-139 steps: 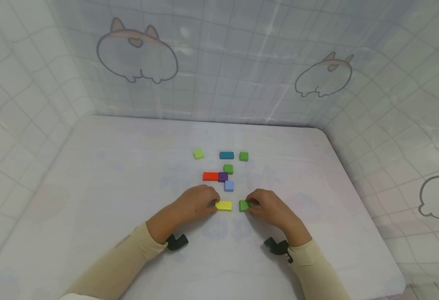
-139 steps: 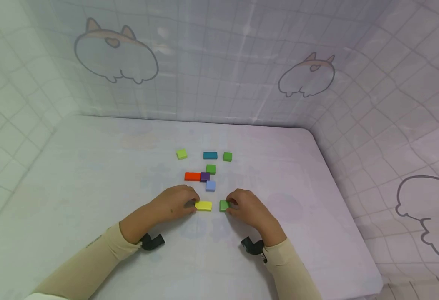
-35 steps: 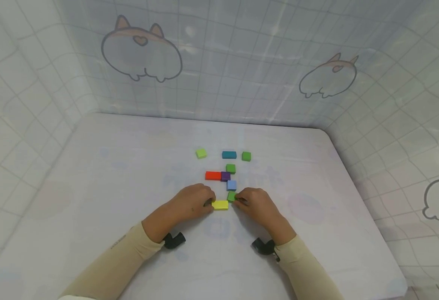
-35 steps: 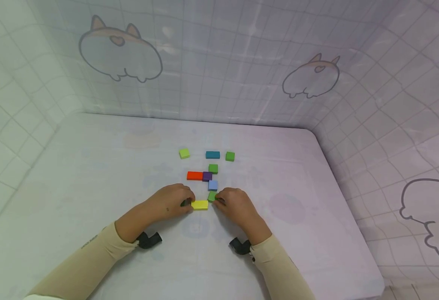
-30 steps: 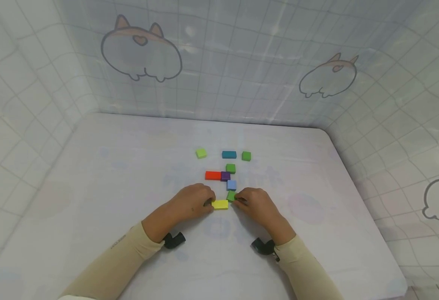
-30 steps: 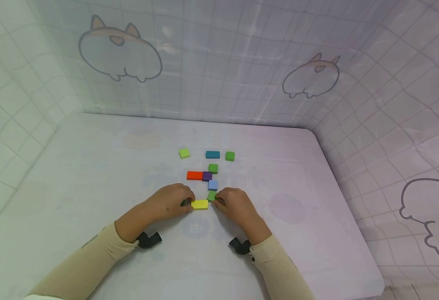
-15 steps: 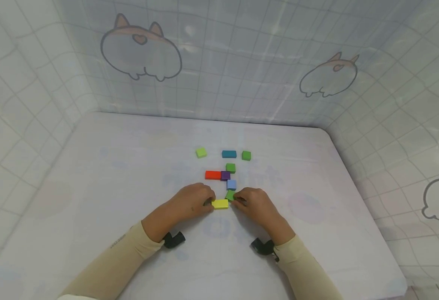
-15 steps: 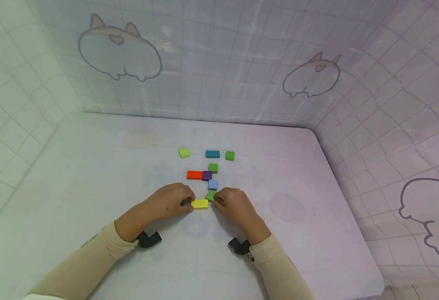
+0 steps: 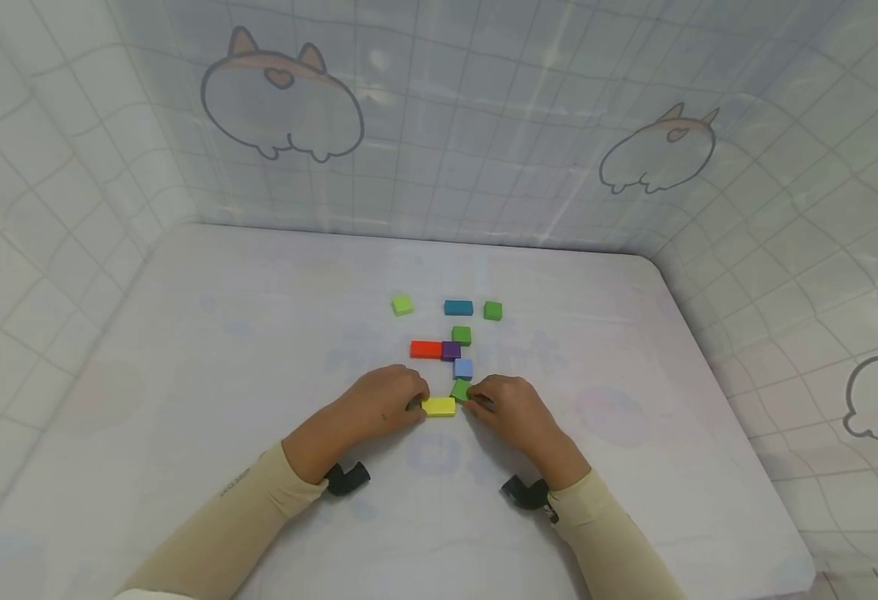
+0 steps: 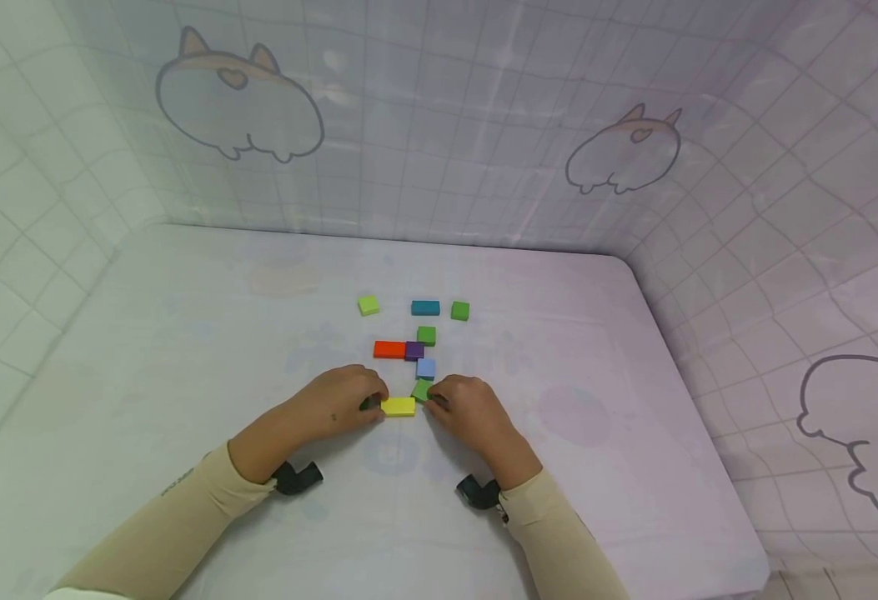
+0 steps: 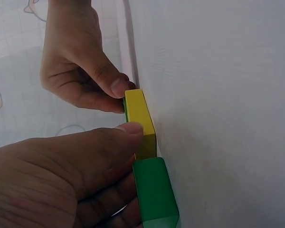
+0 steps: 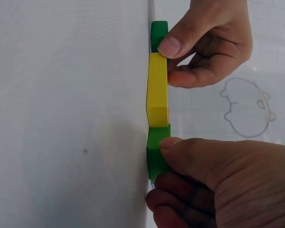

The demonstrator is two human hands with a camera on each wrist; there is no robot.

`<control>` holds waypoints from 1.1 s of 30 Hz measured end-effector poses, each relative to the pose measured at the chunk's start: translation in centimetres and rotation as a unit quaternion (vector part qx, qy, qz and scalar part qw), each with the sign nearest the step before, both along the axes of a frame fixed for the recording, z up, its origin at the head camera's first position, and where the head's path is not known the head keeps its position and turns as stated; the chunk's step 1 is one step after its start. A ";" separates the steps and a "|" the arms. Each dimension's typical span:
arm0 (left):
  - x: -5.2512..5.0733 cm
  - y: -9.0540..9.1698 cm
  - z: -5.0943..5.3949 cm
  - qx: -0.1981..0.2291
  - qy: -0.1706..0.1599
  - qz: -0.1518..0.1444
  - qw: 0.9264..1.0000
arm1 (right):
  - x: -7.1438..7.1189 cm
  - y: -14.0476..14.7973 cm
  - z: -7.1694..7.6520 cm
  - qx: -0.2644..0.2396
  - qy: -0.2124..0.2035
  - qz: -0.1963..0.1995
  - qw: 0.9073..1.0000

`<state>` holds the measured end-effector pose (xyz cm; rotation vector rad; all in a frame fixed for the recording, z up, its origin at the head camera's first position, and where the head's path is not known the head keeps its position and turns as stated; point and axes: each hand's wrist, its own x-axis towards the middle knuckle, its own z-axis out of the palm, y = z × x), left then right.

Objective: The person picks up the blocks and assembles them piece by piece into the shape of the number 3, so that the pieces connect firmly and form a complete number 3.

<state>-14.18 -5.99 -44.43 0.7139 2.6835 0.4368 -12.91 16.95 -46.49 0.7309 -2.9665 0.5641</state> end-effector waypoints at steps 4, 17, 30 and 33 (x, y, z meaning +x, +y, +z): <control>0.0 0.0 0.1 -0.001 0.002 0.001 1.000 | 0.0 0.0 0.0 -0.001 -0.004 -0.002 1.000; -0.1 0.0 0.1 -0.013 0.001 0.003 1.000 | -0.1 0.0 0.0 -0.003 -0.008 -0.006 1.000; -0.2 -0.1 0.0 -0.012 0.001 0.002 1.000 | 0.0 0.0 0.2 -0.007 -0.008 -0.003 1.000; -0.2 -0.1 0.0 -0.011 0.001 0.003 1.000 | -0.1 0.0 0.1 -0.007 -0.012 -0.004 1.000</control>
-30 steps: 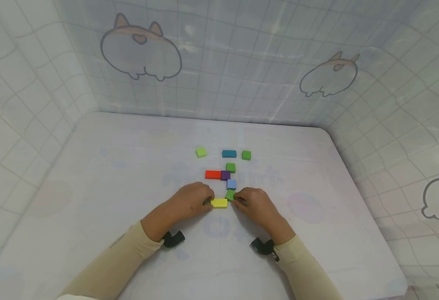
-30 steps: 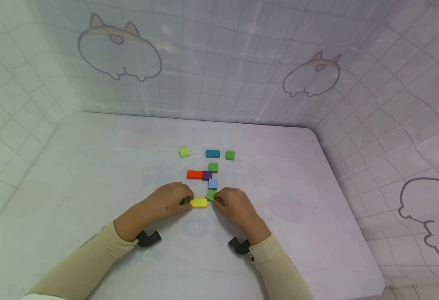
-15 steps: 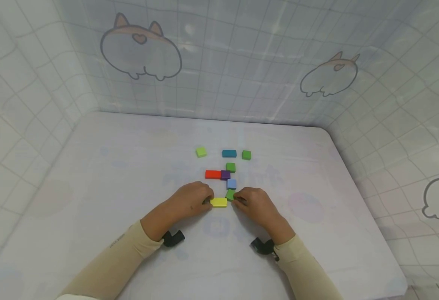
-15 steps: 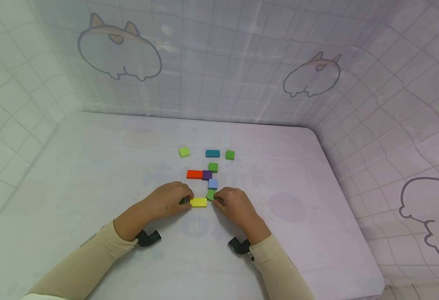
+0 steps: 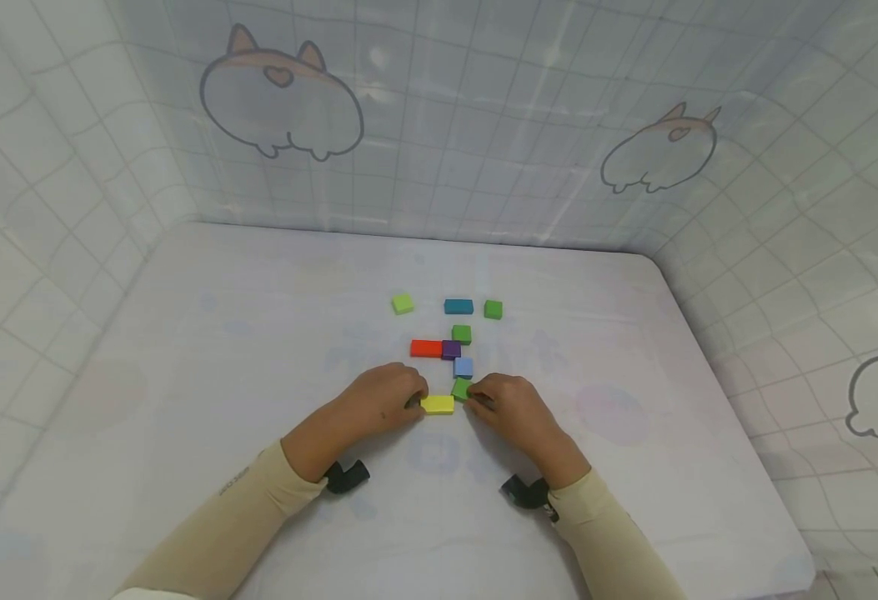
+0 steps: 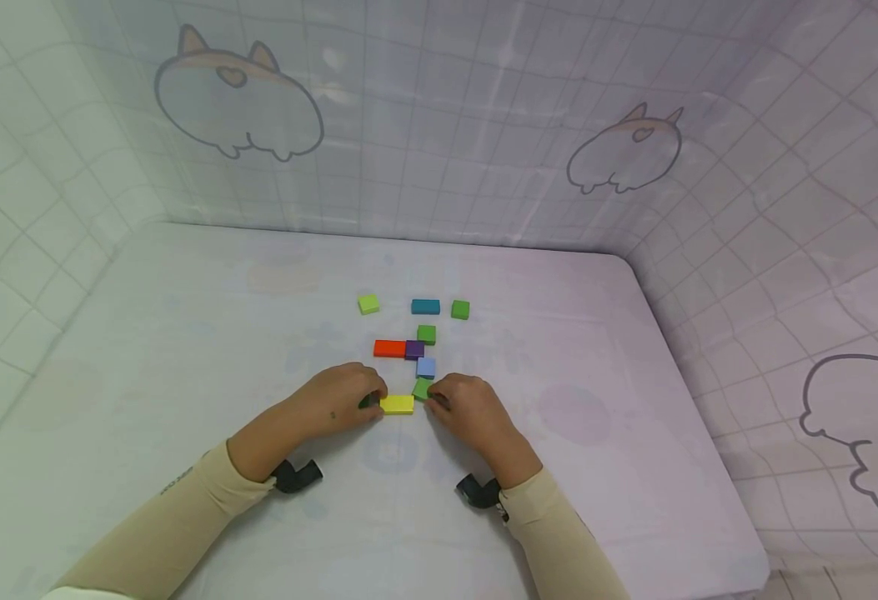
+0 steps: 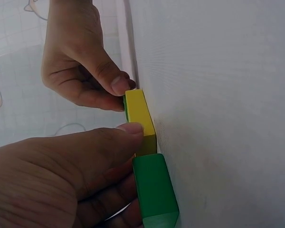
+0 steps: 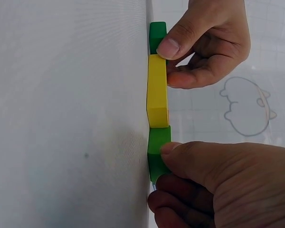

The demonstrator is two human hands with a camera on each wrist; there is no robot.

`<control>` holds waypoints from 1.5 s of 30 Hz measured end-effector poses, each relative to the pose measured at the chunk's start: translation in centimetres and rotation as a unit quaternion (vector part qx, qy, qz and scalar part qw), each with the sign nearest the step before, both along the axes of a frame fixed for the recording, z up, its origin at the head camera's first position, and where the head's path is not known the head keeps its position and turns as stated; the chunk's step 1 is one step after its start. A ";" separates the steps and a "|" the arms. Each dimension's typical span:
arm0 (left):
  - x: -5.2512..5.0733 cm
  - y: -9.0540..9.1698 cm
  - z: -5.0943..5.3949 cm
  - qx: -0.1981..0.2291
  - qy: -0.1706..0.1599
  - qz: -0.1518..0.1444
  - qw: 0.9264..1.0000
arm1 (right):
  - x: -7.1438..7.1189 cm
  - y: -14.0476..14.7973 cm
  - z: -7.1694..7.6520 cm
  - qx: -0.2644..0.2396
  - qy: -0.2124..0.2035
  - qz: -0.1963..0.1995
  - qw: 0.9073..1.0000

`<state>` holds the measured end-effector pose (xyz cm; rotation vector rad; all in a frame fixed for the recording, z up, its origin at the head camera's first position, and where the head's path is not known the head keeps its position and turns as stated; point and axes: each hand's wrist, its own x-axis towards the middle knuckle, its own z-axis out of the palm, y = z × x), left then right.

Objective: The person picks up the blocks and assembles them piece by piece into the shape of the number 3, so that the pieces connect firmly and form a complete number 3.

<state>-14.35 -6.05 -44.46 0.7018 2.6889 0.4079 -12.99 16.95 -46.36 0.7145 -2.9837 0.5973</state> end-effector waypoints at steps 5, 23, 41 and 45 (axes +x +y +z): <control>0.0 -0.1 -0.1 0.007 0.007 -0.003 1.000 | -0.1 0.1 -0.2 -0.003 0.008 0.002 1.000; 0.1 -0.2 -0.3 0.009 0.017 -0.009 1.000 | -0.1 0.3 -0.6 -0.013 0.025 0.015 0.999; 0.2 -0.1 -0.2 0.010 0.012 -0.003 1.000 | -0.1 0.2 -0.8 -0.016 0.013 0.006 1.000; 0.2 -0.1 -0.3 0.009 0.010 0.000 1.000 | 0.0 0.3 -0.8 -0.021 0.021 0.013 0.999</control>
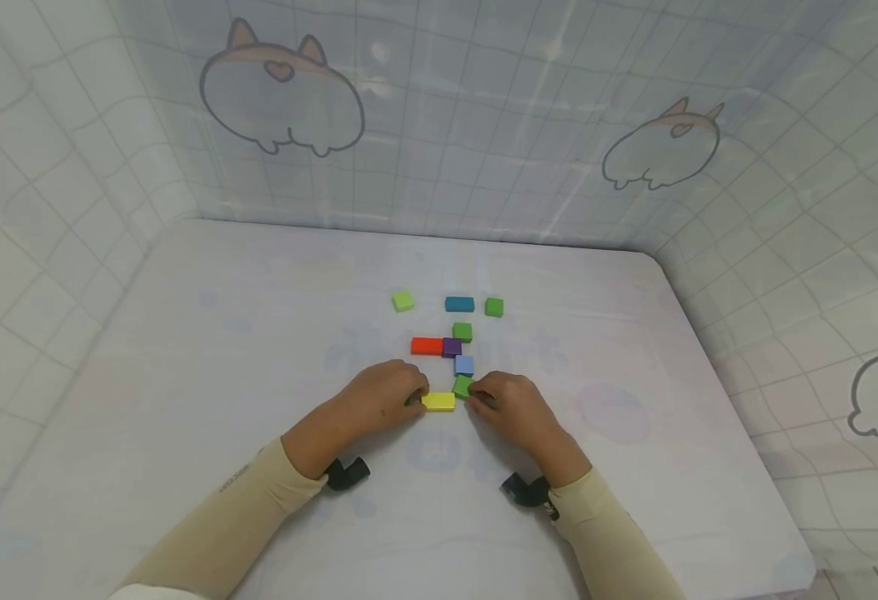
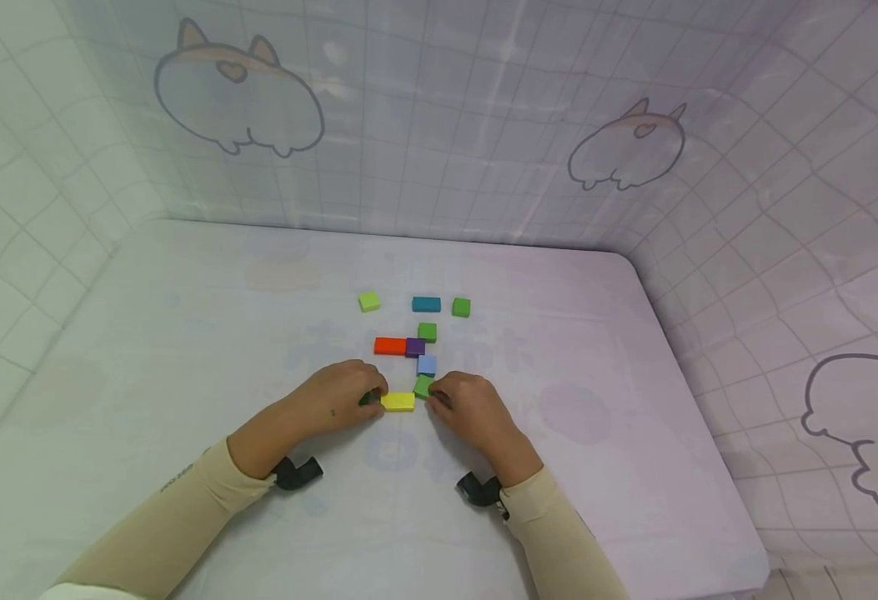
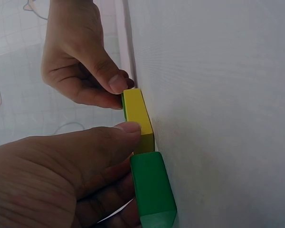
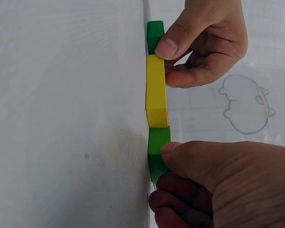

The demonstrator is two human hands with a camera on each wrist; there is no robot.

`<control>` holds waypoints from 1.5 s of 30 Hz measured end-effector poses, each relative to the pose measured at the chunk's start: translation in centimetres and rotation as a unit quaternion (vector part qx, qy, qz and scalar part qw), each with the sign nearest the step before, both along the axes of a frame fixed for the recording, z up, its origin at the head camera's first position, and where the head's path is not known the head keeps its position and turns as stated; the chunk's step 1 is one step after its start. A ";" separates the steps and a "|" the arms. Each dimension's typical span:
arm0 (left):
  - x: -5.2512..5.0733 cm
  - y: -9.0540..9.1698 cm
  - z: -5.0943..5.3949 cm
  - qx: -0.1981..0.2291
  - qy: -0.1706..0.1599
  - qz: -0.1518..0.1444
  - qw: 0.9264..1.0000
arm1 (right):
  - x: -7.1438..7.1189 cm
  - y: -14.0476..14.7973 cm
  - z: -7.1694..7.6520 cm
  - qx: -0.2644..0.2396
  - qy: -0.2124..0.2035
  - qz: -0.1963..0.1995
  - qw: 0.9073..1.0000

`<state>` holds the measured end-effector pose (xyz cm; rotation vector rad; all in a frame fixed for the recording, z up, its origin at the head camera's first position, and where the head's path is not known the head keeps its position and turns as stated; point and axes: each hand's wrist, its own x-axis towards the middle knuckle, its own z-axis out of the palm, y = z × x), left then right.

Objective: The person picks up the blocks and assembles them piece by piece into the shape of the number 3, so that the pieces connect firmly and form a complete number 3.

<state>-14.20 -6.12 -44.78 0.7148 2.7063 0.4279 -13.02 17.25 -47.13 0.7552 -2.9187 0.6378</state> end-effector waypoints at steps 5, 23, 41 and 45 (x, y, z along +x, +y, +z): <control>-0.1 0.0 0.0 -0.002 -0.003 0.004 1.000 | 0.0 0.0 0.0 -0.002 -0.002 0.001 1.000; -0.1 -0.1 -0.2 -0.006 0.003 0.004 1.000 | 0.1 0.0 0.1 -0.002 -0.006 -0.005 1.000; 0.0 0.0 -0.1 -0.007 0.005 0.001 1.000 | 0.1 0.0 0.1 -0.004 -0.016 -0.012 1.000; 0.0 -0.1 0.1 -0.006 0.004 -0.001 1.000 | 0.1 0.1 0.0 -0.007 -0.008 -0.007 1.000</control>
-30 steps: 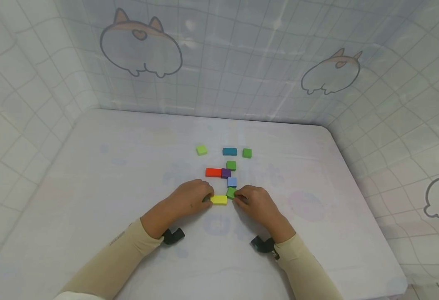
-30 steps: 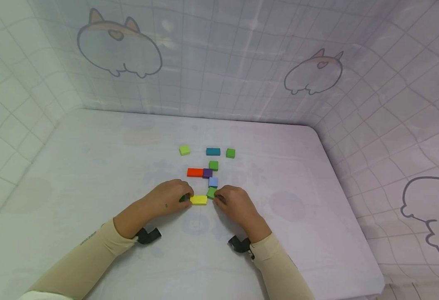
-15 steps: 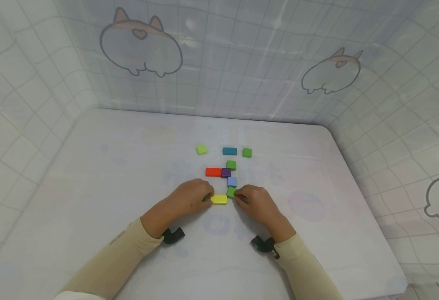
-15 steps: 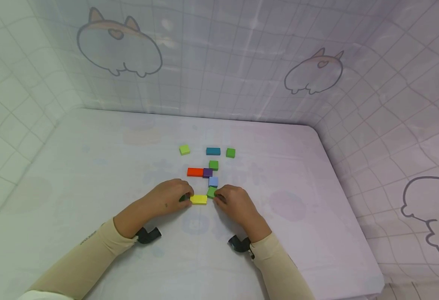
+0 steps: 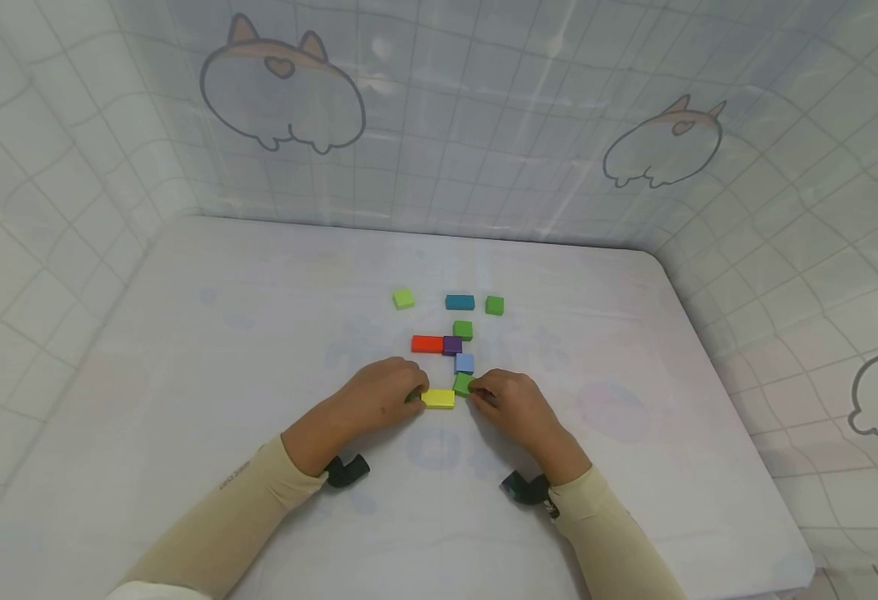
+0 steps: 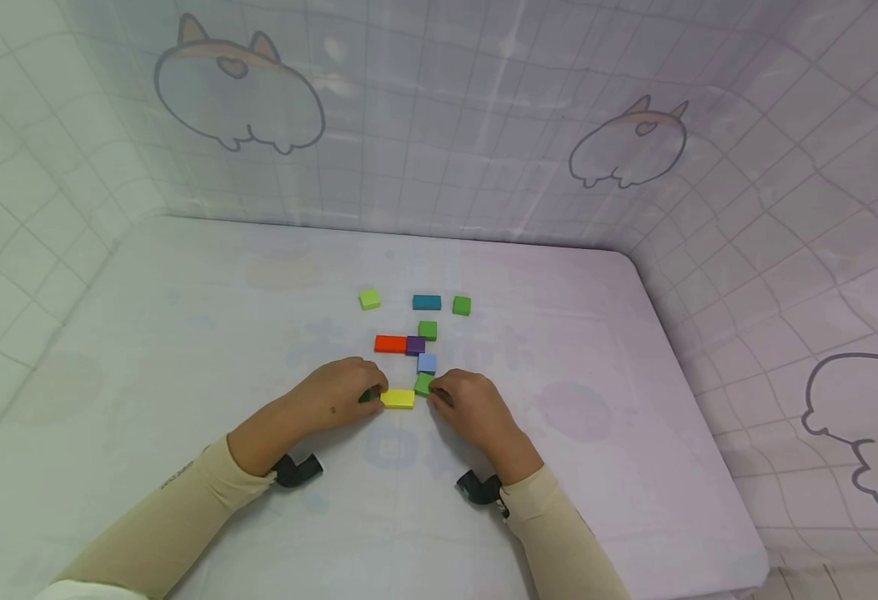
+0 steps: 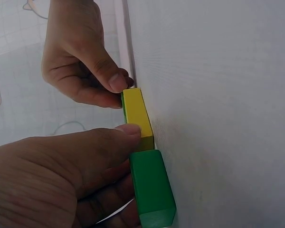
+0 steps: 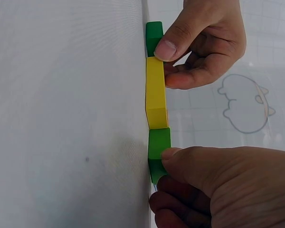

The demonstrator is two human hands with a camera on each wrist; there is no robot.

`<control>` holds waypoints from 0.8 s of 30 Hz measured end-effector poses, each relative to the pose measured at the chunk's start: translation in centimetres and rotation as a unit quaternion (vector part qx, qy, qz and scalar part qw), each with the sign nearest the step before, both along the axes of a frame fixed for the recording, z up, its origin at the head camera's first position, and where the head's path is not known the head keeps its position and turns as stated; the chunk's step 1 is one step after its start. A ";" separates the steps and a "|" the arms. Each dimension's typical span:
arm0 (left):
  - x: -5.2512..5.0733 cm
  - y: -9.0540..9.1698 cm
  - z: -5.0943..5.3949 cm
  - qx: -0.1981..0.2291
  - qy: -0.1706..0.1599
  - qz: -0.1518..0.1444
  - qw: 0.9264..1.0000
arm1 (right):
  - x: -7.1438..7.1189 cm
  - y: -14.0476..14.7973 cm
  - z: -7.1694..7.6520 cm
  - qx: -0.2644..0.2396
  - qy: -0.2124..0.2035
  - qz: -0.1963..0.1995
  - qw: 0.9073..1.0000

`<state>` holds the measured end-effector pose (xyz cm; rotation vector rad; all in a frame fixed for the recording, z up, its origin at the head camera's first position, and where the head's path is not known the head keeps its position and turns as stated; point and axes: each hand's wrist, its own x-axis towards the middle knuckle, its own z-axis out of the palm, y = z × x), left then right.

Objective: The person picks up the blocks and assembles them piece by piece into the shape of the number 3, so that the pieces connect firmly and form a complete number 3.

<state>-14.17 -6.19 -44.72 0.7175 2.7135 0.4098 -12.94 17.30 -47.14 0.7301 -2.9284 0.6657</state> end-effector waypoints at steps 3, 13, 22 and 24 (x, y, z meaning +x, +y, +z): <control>0.0 0.0 0.1 0.000 0.002 -0.002 1.000 | 0.0 0.1 -0.1 -0.005 0.006 0.005 1.000; 0.0 -0.1 0.1 0.003 0.007 -0.007 1.000 | 0.0 0.1 -0.1 -0.006 0.005 0.006 1.000; -0.1 0.0 0.2 0.002 -0.004 -0.004 1.000 | 0.0 0.1 0.1 -0.006 0.001 0.005 1.000; -0.1 -0.1 0.1 0.002 -0.004 -0.003 1.000 | 0.0 0.1 0.1 -0.007 0.000 0.005 1.000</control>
